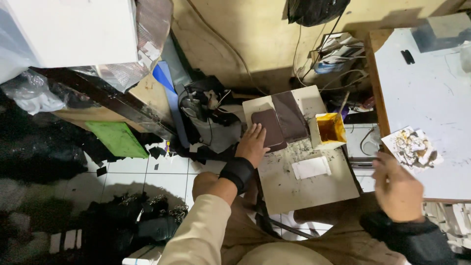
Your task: The person sits at a workbench assembling small brown leather goods. They dip pieces into a yellow container of glue, press white paper strips onto the leather pieces, and set the finished pieces aside while handling more leather and paper components.
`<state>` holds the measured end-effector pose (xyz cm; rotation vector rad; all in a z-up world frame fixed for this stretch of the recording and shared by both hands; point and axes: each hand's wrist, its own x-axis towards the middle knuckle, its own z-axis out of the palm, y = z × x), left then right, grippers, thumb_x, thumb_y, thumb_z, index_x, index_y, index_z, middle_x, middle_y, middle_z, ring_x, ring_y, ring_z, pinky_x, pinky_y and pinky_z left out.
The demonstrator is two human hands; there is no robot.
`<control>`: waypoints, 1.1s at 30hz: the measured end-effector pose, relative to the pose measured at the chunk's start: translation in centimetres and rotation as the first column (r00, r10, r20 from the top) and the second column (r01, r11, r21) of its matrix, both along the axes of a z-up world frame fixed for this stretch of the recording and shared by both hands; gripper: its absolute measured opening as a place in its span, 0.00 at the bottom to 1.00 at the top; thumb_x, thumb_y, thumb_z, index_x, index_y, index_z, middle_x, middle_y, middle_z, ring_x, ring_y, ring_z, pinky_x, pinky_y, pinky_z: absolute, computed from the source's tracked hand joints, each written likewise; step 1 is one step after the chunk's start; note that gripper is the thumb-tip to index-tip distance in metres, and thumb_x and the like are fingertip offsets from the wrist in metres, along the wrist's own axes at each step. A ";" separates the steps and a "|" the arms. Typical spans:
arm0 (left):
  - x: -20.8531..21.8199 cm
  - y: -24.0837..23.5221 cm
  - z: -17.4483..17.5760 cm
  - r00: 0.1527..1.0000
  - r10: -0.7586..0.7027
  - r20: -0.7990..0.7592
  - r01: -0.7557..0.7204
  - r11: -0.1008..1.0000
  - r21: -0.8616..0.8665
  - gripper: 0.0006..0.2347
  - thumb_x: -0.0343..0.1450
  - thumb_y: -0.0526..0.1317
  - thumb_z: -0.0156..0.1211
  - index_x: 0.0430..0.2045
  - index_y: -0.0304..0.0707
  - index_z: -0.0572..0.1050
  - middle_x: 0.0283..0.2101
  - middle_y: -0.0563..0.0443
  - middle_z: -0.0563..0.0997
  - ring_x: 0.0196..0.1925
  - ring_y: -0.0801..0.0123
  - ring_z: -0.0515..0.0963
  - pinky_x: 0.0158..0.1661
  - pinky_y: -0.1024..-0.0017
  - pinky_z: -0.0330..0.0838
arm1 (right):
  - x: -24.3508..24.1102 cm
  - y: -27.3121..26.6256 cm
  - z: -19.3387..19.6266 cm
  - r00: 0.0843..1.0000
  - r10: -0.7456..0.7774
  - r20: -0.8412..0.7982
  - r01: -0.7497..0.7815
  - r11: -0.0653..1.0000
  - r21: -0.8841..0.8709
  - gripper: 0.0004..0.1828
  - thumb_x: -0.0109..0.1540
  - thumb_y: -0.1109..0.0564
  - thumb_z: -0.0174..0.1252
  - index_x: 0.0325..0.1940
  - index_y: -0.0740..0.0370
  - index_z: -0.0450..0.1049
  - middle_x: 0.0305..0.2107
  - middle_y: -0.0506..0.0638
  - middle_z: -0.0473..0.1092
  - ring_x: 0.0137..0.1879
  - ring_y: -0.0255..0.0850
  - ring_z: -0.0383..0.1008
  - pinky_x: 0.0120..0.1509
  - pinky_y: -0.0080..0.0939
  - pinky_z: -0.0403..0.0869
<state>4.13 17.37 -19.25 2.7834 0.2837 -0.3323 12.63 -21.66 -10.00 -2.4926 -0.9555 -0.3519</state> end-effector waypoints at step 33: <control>-4.5 -1.6 10.3 0.914 0.226 0.336 0.050 0.760 -0.648 0.10 0.80 0.43 0.52 0.51 0.42 0.73 0.49 0.37 0.83 0.56 0.43 0.80 0.50 0.51 0.80 | -5.6 9.9 -5.7 0.955 0.296 -0.023 -0.297 0.955 -0.026 0.18 0.53 0.62 0.65 0.45 0.47 0.80 0.36 0.45 0.75 0.44 0.45 0.76 0.51 0.40 0.74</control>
